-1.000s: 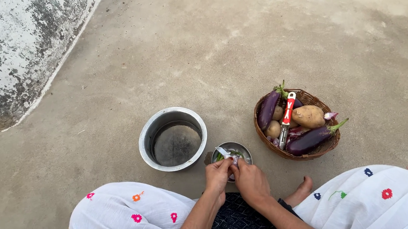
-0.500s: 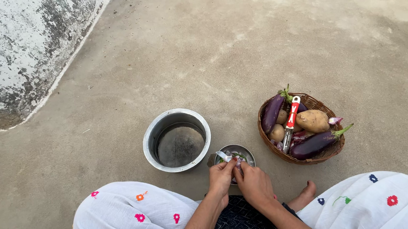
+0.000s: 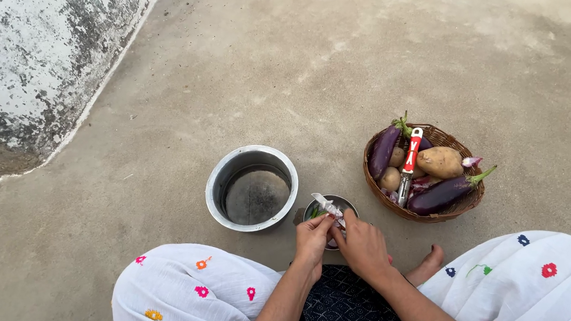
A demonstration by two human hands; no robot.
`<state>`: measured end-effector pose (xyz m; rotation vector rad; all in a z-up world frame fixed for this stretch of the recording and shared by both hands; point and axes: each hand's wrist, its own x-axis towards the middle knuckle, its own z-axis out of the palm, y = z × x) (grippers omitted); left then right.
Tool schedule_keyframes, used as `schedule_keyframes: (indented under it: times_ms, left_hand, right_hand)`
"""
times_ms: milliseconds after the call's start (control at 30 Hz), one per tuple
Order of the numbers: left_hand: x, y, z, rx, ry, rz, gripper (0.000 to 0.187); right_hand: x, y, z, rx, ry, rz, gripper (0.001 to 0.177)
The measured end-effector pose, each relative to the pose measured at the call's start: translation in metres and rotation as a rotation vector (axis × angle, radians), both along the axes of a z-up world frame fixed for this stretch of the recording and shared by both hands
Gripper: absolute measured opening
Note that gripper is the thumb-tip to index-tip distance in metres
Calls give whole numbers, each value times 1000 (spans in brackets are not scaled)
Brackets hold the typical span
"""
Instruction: Peeling and cutting an onion with a knife while sitting on the floor.
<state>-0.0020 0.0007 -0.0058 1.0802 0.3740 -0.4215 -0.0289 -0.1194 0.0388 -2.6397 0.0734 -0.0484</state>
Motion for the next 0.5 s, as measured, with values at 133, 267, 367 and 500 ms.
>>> schedule_keyframes:
  times_ms: [133,267,367,500]
  left_hand:
    - [2,-2,-1,22,-80,-1,20]
    - [1,0,1,37,-80,-13,19]
    - [1,-2,-2,41,-89,-17,19]
    - [1,-2,-4,94,-91,-7,19]
  right_hand:
    - [1,-1,-10,-17,-1,-9,37]
    - [1,2,-7,21,55,-28,34]
    - [0,1,-11,25,71,-34,34]
    - [0,4,-13,83,64,-43,34]
